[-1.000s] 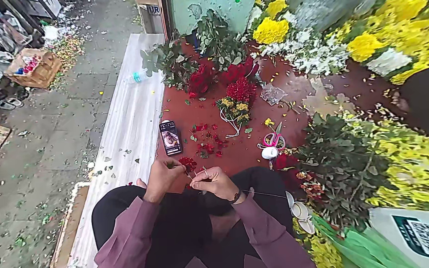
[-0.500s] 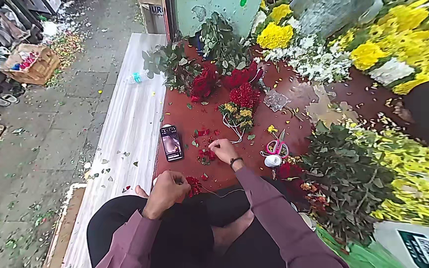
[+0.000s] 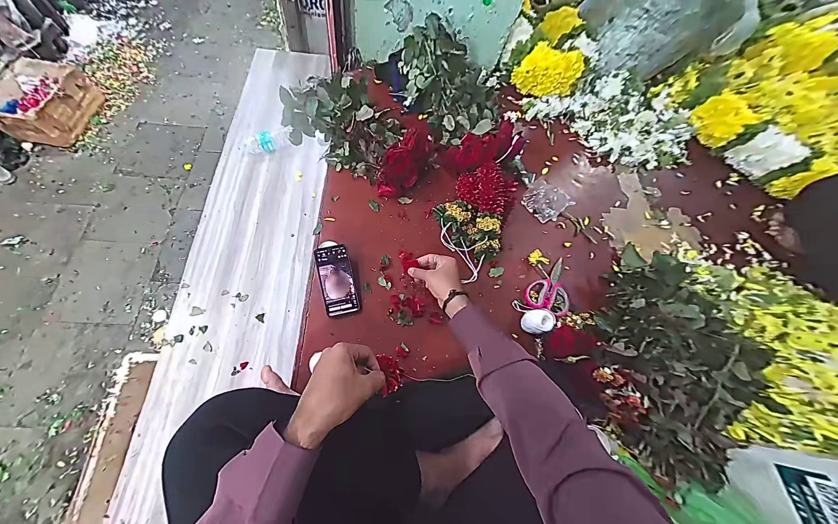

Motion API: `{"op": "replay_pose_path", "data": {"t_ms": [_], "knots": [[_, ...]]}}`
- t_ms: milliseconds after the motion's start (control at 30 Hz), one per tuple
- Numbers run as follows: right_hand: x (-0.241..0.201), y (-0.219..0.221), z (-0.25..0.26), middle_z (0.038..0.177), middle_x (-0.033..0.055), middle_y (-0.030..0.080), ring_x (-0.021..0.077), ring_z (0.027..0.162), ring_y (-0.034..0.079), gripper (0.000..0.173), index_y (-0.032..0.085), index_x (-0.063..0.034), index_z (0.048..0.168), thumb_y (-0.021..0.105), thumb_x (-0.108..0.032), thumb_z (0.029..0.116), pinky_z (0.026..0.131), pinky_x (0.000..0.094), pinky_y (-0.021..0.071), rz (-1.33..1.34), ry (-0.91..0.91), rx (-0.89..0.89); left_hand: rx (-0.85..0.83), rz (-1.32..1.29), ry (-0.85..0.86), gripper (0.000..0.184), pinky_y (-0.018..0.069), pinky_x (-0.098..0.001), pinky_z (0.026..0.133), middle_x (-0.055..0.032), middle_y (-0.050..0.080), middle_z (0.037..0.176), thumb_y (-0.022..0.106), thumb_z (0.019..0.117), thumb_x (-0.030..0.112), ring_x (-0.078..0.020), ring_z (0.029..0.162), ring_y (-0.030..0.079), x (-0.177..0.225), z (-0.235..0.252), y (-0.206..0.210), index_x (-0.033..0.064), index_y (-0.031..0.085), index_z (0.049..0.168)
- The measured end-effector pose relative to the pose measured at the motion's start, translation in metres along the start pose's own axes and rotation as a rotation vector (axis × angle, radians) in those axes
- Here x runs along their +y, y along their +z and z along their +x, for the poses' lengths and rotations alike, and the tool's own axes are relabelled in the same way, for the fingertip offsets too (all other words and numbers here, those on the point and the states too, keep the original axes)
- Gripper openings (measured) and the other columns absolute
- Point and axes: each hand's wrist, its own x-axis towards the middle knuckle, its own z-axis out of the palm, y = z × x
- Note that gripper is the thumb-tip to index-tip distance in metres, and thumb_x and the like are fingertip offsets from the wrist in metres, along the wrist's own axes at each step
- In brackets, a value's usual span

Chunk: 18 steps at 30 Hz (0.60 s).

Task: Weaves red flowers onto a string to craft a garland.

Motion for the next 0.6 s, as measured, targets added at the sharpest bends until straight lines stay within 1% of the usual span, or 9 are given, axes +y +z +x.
{"op": "replay_pose_path", "data": {"t_ms": [33, 100, 167, 233, 267, 333, 367, 433, 600], "knots": [[-0.002, -0.008, -0.011, 0.09, 0.012, 0.075, 0.021, 0.075, 0.072, 0.022, 0.075, -0.0028, 0.104, 0.082, -0.014, 0.0866, 0.074, 0.0421, 0.0615, -0.028, -0.023, -0.032, 0.0, 0.0, 0.008, 0.011, 0.0502, -0.0386, 0.057, 0.0061, 0.065, 0.066, 0.075, 0.0837, 0.03, -0.0101, 0.058, 0.059, 0.001, -0.001, -0.001, 0.0196, 0.074, 0.08], [0.003, -0.02, -0.024, 0.09, 0.0123, 0.075, 0.0235, 0.08, 0.072, 0.022, 0.076, -0.0039, 0.101, 0.074, -0.025, 0.095, 0.078, 0.048, 0.0604, -0.197, -0.053, -0.079, 0.013, -0.003, 0.013, 0.011, 0.0512, -0.0384, 0.057, 0.0054, 0.066, 0.068, 0.075, 0.0842, 0.03, -0.01, 0.059, 0.06, -0.001, -0.003, 0.0, 0.0191, 0.074, 0.081], [0.007, -0.026, -0.035, 0.089, 0.0161, 0.069, 0.0297, 0.083, 0.067, 0.031, 0.072, -0.0019, 0.09, 0.067, -0.031, 0.1, 0.077, 0.0549, 0.0535, -0.361, -0.071, -0.085, 0.017, -0.004, -0.009, 0.012, 0.0531, -0.0389, 0.057, 0.0042, 0.069, 0.07, 0.075, 0.0851, 0.029, -0.0106, 0.059, 0.063, -0.002, -0.005, -0.001, 0.0178, 0.075, 0.082], [0.008, -0.03, -0.041, 0.103, 0.0155, 0.072, 0.03, 0.098, 0.069, 0.024, 0.075, -0.0017, 0.098, 0.069, -0.025, 0.0984, 0.09, 0.0558, 0.0547, -0.398, -0.083, -0.056, 0.019, 0.001, -0.029, 0.012, 0.0547, -0.0397, 0.059, 0.0037, 0.07, 0.071, 0.076, 0.0854, 0.029, -0.0112, 0.06, 0.064, -0.003, -0.007, -0.001, 0.0172, 0.075, 0.083], [0.008, -0.032, -0.044, 0.106, 0.0132, 0.075, 0.0269, 0.099, 0.071, 0.021, 0.077, -0.0041, 0.105, 0.073, -0.022, 0.095, 0.092, 0.0532, 0.0568, -0.355, -0.081, -0.02, 0.029, 0.007, -0.031, 0.012, 0.0551, -0.0403, 0.06, 0.0038, 0.07, 0.07, 0.077, 0.0848, 0.029, -0.0114, 0.061, 0.065, -0.005, -0.007, -0.001, 0.0174, 0.075, 0.083], [0.004, -0.033, -0.053, 0.097, 0.0104, 0.075, 0.0216, 0.084, 0.072, 0.024, 0.075, -0.0068, 0.107, 0.081, -0.017, 0.0863, 0.079, 0.045, 0.0616, -0.176, -0.069, 0.04, 0.048, 0.025, -0.029, 0.013, 0.0552, -0.0432, 0.063, 0.0032, 0.07, 0.071, 0.077, 0.0836, 0.03, -0.0129, 0.064, 0.066, -0.006, -0.004, 0.0, 0.0173, 0.075, 0.082], [0.0, -0.034, -0.061, 0.092, 0.01, 0.074, 0.02, 0.076, 0.07, 0.025, 0.074, -0.0066, 0.105, 0.083, -0.016, 0.0835, 0.071, 0.0409, 0.0608, -0.079, -0.051, 0.051, 0.051, 0.034, -0.026, 0.013, 0.0558, -0.0444, 0.064, 0.0025, 0.07, 0.071, 0.078, 0.0832, 0.03, -0.0136, 0.065, 0.066, -0.006, -0.002, 0.0, 0.017, 0.075, 0.082], [-0.01, -0.037, -0.079, 0.087, 0.0101, 0.074, 0.0173, 0.066, 0.066, 0.02, 0.075, -0.0041, 0.101, 0.082, -0.012, 0.0838, 0.061, 0.0342, 0.0571, 0.095, -0.017, 0.041, 0.045, 0.047, -0.02, 0.014, 0.0557, -0.0455, 0.065, 0.0017, 0.07, 0.072, 0.078, 0.0832, 0.03, -0.0147, 0.066, 0.066, -0.006, 0.001, 0.0, 0.0162, 0.075, 0.082], [-0.021, -0.04, -0.112, 0.084, 0.0143, 0.072, 0.0178, 0.061, 0.062, 0.014, 0.076, 0.0004, 0.103, 0.073, -0.006, 0.0904, 0.056, 0.0304, 0.0535, 0.382, -0.028, 0.023, 0.027, 0.064, -0.003, 0.014, 0.0541, -0.044, 0.062, 0.0024, 0.068, 0.07, 0.077, 0.0826, 0.03, -0.0139, 0.063, 0.064, -0.006, 0.003, 0.003, 0.0167, 0.074, 0.08]]}}
